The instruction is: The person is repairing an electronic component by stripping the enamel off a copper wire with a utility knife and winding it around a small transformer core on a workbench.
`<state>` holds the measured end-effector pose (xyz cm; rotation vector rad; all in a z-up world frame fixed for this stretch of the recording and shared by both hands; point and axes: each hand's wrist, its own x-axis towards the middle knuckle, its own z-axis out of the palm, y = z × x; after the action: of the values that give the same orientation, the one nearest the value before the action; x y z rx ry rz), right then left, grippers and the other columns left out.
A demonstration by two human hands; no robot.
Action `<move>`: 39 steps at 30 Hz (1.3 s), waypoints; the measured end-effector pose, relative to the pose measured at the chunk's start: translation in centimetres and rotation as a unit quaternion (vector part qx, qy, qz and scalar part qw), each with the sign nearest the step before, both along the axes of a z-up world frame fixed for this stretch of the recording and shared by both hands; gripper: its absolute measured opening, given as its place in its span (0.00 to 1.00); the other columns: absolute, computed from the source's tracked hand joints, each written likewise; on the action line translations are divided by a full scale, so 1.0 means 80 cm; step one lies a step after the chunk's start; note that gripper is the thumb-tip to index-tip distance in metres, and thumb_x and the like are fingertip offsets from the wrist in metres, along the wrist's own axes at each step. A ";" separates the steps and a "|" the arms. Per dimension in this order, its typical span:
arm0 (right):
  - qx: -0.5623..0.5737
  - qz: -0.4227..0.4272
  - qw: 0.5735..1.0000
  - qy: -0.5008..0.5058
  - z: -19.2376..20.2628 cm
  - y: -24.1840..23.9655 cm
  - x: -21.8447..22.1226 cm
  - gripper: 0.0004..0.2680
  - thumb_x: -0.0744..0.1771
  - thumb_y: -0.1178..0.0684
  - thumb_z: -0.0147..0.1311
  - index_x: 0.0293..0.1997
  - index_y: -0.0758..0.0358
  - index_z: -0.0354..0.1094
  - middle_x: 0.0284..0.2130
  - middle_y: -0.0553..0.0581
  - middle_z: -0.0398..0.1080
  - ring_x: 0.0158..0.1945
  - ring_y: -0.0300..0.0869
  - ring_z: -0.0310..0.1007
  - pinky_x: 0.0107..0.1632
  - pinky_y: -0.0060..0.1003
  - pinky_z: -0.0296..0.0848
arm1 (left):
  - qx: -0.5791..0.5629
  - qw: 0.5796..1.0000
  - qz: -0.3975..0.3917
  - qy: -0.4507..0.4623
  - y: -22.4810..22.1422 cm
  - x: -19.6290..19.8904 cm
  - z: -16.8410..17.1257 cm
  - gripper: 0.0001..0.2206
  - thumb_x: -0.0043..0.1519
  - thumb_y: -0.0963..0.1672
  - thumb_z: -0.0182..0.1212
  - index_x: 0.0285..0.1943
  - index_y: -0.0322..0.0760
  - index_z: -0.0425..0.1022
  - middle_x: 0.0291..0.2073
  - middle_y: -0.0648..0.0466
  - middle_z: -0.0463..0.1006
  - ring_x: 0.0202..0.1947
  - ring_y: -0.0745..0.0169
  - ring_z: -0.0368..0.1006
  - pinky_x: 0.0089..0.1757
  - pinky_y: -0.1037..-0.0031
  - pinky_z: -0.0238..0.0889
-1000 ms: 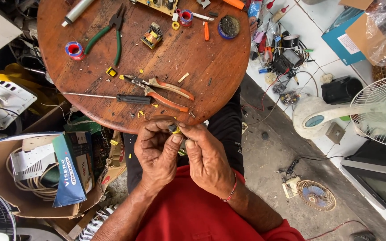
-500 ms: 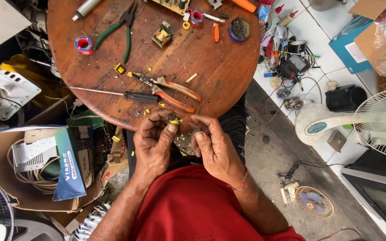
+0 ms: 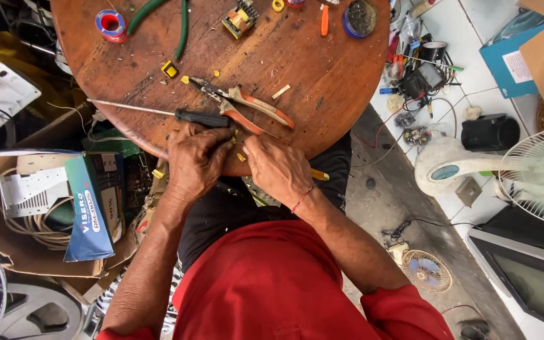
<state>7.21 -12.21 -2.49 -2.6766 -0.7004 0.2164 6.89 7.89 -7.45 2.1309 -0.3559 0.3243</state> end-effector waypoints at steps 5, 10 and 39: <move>-0.001 -0.026 1.000 -0.011 -0.016 0.005 0.001 0.04 0.70 0.54 0.47 0.41 0.59 0.67 0.26 0.61 0.74 0.23 0.50 0.77 0.23 0.43 0.74 | 0.022 1.000 0.004 -0.003 0.002 0.003 0.009 0.06 0.63 0.45 0.68 0.47 0.47 0.84 0.36 0.57 0.85 0.40 0.52 0.80 0.43 0.68 0.60; -0.009 -0.043 0.999 -0.001 -0.022 0.010 0.000 0.05 0.71 0.53 0.46 0.43 0.59 0.67 0.26 0.61 0.74 0.24 0.49 0.78 0.26 0.44 0.76 | 0.069 0.997 0.027 -0.024 0.003 0.003 -0.007 0.07 0.62 0.48 0.69 0.46 0.50 0.85 0.35 0.54 0.79 0.37 0.47 0.71 0.38 0.61 0.60; -0.066 -0.060 0.996 0.019 -0.026 0.018 -0.001 0.04 0.71 0.51 0.43 0.44 0.54 0.64 0.29 0.58 0.73 0.31 0.55 0.81 0.33 0.54 0.81 | 0.044 0.998 0.017 -0.046 0.007 0.008 -0.009 0.03 0.62 0.46 0.69 0.41 0.48 0.85 0.32 0.54 0.78 0.35 0.46 0.72 0.37 0.62 0.60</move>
<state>7.14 -10.75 -4.54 -2.8207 -0.5292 0.2917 7.50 8.46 -8.18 2.2142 -0.3934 0.4336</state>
